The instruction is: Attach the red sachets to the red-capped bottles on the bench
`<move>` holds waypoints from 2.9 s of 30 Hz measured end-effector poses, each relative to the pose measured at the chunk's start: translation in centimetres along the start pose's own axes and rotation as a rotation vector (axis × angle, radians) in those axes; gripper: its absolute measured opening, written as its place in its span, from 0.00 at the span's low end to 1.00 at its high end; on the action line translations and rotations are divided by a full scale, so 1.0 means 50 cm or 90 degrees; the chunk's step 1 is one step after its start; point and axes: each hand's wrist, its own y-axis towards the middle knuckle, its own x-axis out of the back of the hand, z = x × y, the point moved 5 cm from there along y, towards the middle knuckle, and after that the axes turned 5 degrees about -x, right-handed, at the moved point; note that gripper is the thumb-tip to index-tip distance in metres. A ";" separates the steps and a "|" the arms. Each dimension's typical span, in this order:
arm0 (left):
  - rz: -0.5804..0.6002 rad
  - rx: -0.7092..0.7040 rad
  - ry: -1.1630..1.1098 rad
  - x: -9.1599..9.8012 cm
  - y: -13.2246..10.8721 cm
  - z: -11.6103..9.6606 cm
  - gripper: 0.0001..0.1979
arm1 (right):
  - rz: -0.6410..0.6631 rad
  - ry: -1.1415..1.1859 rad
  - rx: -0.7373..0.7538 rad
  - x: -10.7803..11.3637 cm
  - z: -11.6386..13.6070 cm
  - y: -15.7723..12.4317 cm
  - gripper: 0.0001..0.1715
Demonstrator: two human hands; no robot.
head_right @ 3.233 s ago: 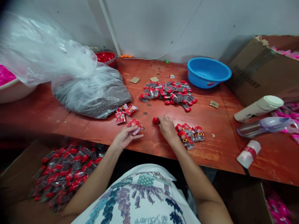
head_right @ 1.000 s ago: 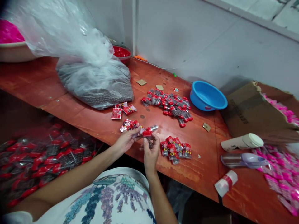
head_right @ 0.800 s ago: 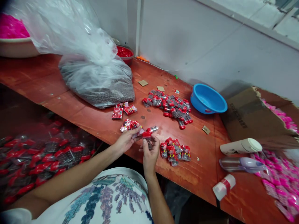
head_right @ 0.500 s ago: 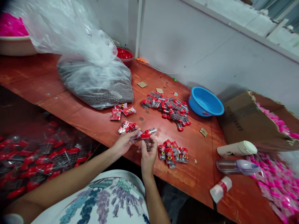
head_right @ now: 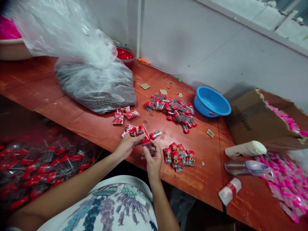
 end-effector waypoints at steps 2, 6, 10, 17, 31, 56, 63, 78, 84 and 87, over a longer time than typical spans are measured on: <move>0.004 -0.004 0.007 -0.001 0.000 -0.005 0.14 | -0.004 -0.005 -0.002 0.004 0.000 0.001 0.23; 0.032 -0.006 0.023 -0.008 -0.004 -0.011 0.12 | -0.021 -0.020 0.003 0.012 0.001 0.004 0.24; 0.074 0.002 0.049 -0.016 -0.008 -0.012 0.12 | -0.023 -0.031 0.015 0.016 0.003 0.005 0.21; 0.053 -0.033 0.064 -0.013 -0.002 -0.012 0.14 | -0.045 -0.179 0.166 0.022 0.042 0.002 0.16; 0.095 0.005 0.156 -0.018 -0.008 -0.008 0.13 | -0.008 0.063 -0.016 0.022 0.002 0.012 0.21; 0.086 0.120 0.113 0.004 -0.022 0.041 0.14 | -0.050 -0.128 0.062 0.098 -0.001 0.035 0.17; -0.024 0.093 0.090 0.048 0.012 0.008 0.12 | -0.311 -0.711 0.055 0.310 0.110 0.037 0.23; -0.138 0.094 0.046 0.072 0.021 0.002 0.11 | 0.115 -0.950 0.305 0.030 0.009 0.163 0.17; -0.158 0.108 -0.003 0.078 0.033 0.010 0.09 | 0.102 -0.796 0.260 0.035 0.004 0.119 0.13; -0.158 0.103 -0.038 0.069 0.040 0.020 0.07 | 0.094 -0.551 0.213 0.025 0.016 0.066 0.15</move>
